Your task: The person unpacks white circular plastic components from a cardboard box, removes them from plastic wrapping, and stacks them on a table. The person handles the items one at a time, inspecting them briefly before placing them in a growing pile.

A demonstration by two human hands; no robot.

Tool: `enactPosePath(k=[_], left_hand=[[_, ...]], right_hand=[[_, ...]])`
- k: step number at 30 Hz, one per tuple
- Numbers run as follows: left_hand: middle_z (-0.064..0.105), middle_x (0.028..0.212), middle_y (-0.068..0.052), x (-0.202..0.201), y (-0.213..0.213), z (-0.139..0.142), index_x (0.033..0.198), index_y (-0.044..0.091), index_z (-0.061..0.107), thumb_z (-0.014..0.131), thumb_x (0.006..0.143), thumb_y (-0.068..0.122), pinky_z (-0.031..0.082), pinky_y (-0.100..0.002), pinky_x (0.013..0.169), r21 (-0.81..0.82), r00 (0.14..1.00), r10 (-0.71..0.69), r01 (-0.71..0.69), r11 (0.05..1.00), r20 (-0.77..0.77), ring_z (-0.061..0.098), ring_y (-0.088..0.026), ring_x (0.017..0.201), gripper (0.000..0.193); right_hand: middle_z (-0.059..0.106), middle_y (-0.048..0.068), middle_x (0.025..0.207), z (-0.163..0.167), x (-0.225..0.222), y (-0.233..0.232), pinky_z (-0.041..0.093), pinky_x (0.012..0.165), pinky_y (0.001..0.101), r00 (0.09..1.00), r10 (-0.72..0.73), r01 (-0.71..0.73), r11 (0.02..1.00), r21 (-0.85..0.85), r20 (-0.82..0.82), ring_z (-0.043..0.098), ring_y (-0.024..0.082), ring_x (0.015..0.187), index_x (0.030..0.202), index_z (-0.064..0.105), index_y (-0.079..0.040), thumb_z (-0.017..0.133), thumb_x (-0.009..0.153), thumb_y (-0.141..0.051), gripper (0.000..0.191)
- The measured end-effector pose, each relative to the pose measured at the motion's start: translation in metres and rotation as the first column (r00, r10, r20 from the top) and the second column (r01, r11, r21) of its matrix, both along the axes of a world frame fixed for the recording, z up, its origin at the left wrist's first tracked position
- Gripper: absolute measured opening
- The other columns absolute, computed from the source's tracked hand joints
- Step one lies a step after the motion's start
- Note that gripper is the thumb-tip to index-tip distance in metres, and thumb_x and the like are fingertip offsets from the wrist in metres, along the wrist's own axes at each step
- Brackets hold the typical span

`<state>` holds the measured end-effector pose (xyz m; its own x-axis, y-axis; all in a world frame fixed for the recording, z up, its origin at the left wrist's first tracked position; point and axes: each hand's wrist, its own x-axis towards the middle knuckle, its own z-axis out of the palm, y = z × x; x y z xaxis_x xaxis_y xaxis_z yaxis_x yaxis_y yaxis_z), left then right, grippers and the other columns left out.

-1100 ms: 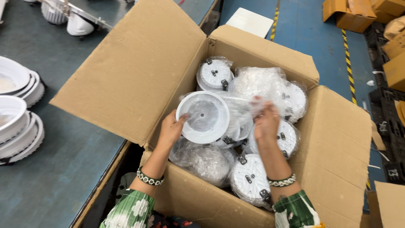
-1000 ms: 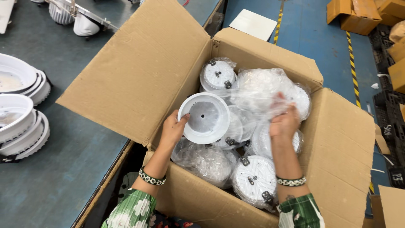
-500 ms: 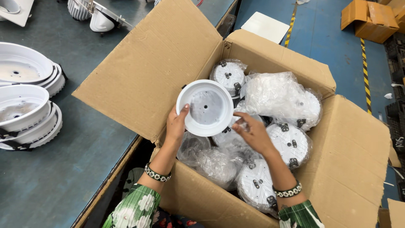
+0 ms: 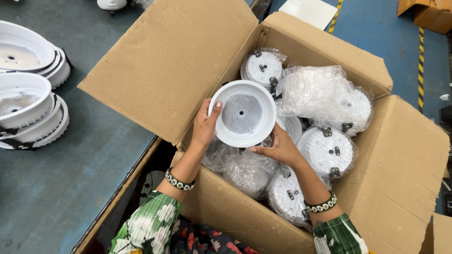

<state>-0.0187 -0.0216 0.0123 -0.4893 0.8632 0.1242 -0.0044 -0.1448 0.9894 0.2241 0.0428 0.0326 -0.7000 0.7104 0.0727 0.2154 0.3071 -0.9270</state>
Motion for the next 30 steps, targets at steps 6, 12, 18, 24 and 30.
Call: enactPosePath(k=[6,12,18,24,30], left_hand=[[0.068,0.101,-0.005,-0.002,-0.006,-0.002,0.116,0.005,0.063,0.056,0.099,0.056,0.050,-0.027,0.085,0.016,1.000,-0.025,0.025,1.000,0.014,0.062,-0.012,0.095,0.054],[0.067,0.101,-0.005,-0.010,-0.010,-0.012,0.113,0.005,0.062,0.054,0.101,0.055,0.050,-0.026,0.087,0.019,1.000,-0.027,0.026,0.999,0.010,0.061,-0.011,0.095,0.053],[0.067,0.101,-0.005,-0.013,-0.012,-0.016,0.112,0.005,0.061,0.050,0.104,0.052,0.050,-0.026,0.087,0.022,0.999,-0.030,0.030,0.999,0.012,0.059,-0.010,0.095,0.049],[0.067,0.101,-0.005,-0.010,-0.009,-0.017,0.113,0.005,0.060,0.049,0.104,0.053,0.051,-0.026,0.088,0.010,1.000,-0.031,0.031,0.999,0.001,0.061,-0.011,0.095,0.050],[0.069,0.101,-0.007,-0.009,-0.004,-0.017,0.113,0.006,0.061,0.047,0.102,0.057,0.052,-0.028,0.088,-0.023,0.999,-0.036,0.036,0.999,0.013,0.064,-0.013,0.096,0.054]], right_hand=[[0.052,0.019,0.150,-0.008,0.000,-0.003,0.035,0.120,0.0448,1.000,-0.001,0.001,1.000,-0.016,0.011,0.047,0.031,0.144,0.155,0.033,0.001,0.090,0.068,-0.043,0.112],[0.053,0.021,0.149,-0.019,-0.004,-0.008,0.036,0.119,0.0432,0.997,0.043,-0.044,0.999,-0.013,-0.070,0.049,0.031,0.143,0.155,0.034,0.003,0.086,0.077,-0.034,0.101],[0.061,0.018,0.135,-0.021,-0.002,-0.007,0.054,0.095,0.0359,0.995,0.020,-0.035,0.988,-0.148,-0.099,0.061,0.023,0.121,0.149,0.041,0.004,0.080,0.082,-0.032,0.085],[0.065,0.009,0.101,-0.015,0.005,-0.002,0.051,0.058,0.0282,0.989,0.018,-0.055,0.963,-0.263,-0.144,0.058,0.012,0.072,0.131,0.057,0.005,0.069,0.094,-0.025,0.049],[0.064,0.008,0.091,-0.020,0.009,0.003,0.049,0.055,0.0272,0.989,-0.025,-0.023,0.946,-0.323,-0.143,0.055,0.011,0.063,0.131,0.061,0.001,0.055,0.104,-0.037,0.047]])
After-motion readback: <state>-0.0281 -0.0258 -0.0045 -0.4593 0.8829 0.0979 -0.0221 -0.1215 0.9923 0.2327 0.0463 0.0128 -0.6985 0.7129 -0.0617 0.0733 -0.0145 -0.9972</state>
